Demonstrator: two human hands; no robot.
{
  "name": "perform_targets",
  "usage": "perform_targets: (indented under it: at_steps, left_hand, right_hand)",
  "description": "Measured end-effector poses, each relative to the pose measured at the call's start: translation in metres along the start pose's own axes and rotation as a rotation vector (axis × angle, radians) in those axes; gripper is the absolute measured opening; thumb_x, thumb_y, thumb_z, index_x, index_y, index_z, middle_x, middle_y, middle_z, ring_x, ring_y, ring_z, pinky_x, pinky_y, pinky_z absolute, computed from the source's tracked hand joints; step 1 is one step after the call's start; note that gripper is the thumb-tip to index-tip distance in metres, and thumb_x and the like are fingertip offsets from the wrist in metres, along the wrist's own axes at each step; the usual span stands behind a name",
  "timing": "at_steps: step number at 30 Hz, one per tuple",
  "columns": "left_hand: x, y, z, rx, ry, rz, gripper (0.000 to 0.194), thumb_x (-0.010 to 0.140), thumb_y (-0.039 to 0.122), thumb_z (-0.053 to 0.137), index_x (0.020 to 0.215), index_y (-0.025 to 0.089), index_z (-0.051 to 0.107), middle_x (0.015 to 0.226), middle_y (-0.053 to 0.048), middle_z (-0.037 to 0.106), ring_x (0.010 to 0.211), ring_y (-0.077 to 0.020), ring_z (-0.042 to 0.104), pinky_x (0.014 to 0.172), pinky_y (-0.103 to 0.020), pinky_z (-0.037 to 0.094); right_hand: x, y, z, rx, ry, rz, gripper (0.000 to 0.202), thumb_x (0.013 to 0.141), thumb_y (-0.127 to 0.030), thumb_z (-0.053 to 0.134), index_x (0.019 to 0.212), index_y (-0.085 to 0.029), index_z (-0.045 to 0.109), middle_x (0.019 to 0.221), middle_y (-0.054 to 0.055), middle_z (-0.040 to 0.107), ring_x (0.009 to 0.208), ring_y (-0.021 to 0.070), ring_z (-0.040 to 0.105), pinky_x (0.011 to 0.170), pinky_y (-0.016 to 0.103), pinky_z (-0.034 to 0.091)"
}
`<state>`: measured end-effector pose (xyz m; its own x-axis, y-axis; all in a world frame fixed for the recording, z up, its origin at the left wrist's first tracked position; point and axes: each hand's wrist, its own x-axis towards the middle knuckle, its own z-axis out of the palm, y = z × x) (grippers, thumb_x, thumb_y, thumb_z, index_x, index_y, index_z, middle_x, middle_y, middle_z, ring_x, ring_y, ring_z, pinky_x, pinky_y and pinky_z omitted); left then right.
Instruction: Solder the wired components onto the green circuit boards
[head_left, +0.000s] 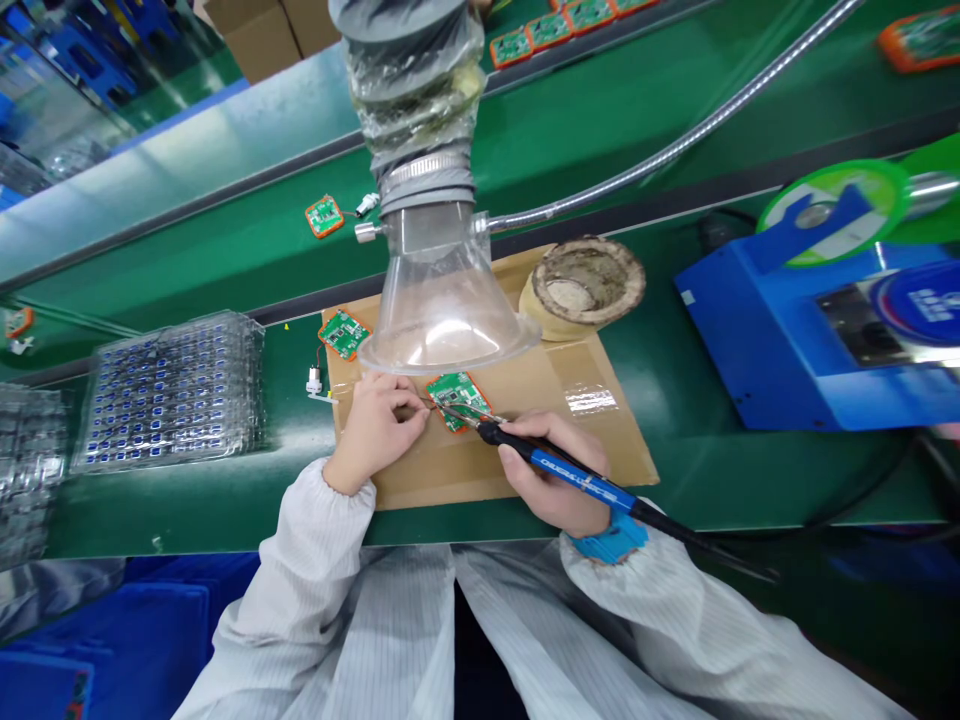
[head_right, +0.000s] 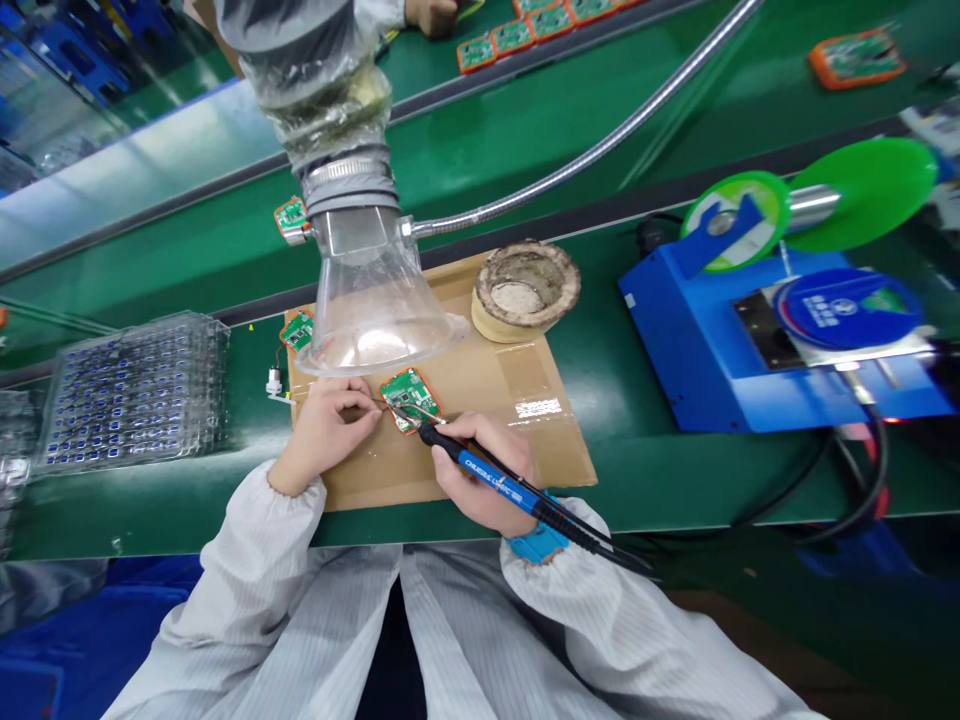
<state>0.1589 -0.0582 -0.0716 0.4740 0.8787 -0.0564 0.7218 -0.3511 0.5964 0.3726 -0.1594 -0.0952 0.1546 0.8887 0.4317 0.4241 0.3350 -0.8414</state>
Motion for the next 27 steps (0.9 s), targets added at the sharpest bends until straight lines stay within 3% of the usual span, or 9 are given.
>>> perform_targets:
  at_steps: [11, 13, 17, 19, 24, 27]
  left_hand:
    - [0.000, 0.004, -0.003, 0.051, -0.031, 0.002, 0.014, 0.086, 0.019, 0.069, 0.072, 0.021, 0.072, 0.093, -0.002, 0.069, 0.098, -0.0220, 0.057, 0.096, -0.044, 0.039]
    - [-0.003, 0.006, -0.004, 0.118, -0.073, 0.044, 0.008, 0.085, 0.021, 0.070, 0.077, 0.020, 0.070, 0.099, -0.004, 0.068, 0.102, -0.0244, 0.055, 0.095, -0.045, 0.040]
    - [-0.008, 0.013, -0.006, 0.241, -0.110, 0.119, 0.012, 0.088, 0.021, 0.063, 0.077, 0.018, 0.061, 0.103, -0.009, 0.064, 0.107, -0.0284, 0.052, 0.092, -0.046, 0.041]
    - [-0.008, 0.012, -0.010, 0.136, -0.124, 0.097, 0.018, 0.091, 0.019, 0.056, 0.073, 0.019, 0.055, 0.093, -0.008, 0.064, 0.102, -0.0260, 0.054, 0.092, -0.044, 0.043]
    - [-0.006, -0.007, -0.044, -0.499, -0.300, -0.124, 0.027, 0.095, 0.042, 0.055, 0.081, 0.019, 0.057, 0.085, -0.005, 0.068, 0.081, -0.0189, 0.061, 0.078, -0.035, 0.049]
    - [-0.001, -0.027, -0.079, -0.745, -0.204, -0.260, 0.034, 0.086, 0.050, 0.067, 0.078, 0.019, 0.056, 0.087, -0.006, 0.070, 0.079, -0.0190, 0.064, 0.076, -0.033, 0.051]
  right_hand:
    - [-0.003, 0.001, -0.004, 0.044, 0.107, 0.035, 0.009, 0.086, -0.021, 0.068, 0.095, -0.023, 0.066, 0.083, 0.002, 0.071, 0.071, 0.0175, 0.070, 0.063, 0.029, 0.056]
    - [-0.006, 0.007, -0.010, 0.024, 0.205, 0.042, 0.009, 0.085, -0.023, 0.068, 0.095, -0.022, 0.067, 0.084, 0.003, 0.071, 0.074, 0.0194, 0.070, 0.065, 0.032, 0.057]
    - [0.001, 0.025, -0.033, -0.144, 0.546, -0.052, 0.018, 0.080, -0.025, 0.073, 0.096, -0.019, 0.069, 0.086, 0.006, 0.068, 0.076, 0.0223, 0.070, 0.068, 0.037, 0.057]
    - [0.012, 0.032, -0.044, -0.258, 0.620, -0.096, 0.026, 0.079, -0.026, 0.075, 0.102, -0.018, 0.070, 0.092, 0.008, 0.069, 0.080, 0.0234, 0.070, 0.068, 0.036, 0.057]
    - [0.029, 0.038, -0.055, -0.335, 0.436, 0.074, 0.028, 0.088, -0.027, 0.072, 0.116, -0.021, 0.072, 0.107, 0.013, 0.074, 0.093, 0.0257, 0.073, 0.083, 0.036, 0.056]
    - [0.025, 0.038, -0.052, -0.293, 0.472, 0.123, 0.032, 0.086, -0.027, 0.074, 0.118, -0.023, 0.072, 0.106, 0.012, 0.075, 0.088, 0.0266, 0.074, 0.079, 0.036, 0.057]
